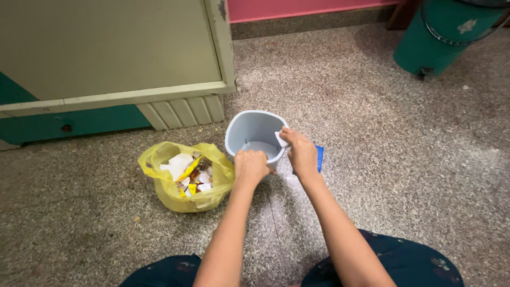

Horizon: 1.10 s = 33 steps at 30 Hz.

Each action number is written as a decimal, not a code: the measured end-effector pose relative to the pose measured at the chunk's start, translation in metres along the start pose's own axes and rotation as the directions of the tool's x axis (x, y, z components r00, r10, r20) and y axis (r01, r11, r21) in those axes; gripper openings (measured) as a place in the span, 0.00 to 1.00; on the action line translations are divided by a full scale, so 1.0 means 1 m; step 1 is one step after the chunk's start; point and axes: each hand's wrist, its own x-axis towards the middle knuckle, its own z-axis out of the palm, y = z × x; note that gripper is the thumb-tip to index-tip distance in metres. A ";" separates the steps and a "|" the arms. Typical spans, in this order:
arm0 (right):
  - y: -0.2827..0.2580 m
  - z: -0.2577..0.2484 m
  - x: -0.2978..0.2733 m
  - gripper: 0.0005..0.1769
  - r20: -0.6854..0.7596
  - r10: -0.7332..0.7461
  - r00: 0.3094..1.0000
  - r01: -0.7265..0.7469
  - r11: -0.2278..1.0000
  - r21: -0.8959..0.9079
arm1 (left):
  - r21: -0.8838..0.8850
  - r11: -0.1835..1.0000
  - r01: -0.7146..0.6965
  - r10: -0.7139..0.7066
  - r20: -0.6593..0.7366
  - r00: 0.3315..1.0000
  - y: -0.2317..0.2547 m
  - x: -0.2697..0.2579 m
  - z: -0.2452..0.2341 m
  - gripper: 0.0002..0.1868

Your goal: The person removes a full yellow trash bag from a small gray bin, sets it aside, and then wipes the inside of the bin with a white cloth. The person continues wiping the bin's interior and exterior surfaces, then places the bin on its side and rubs the outside with both hands.

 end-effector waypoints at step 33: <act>-0.019 0.023 -0.023 0.16 0.084 -0.211 0.974 0.225 0.942 -0.250 | 0.020 0.994 0.110 -0.105 -0.170 0.980 0.007 0.007 0.029 0.07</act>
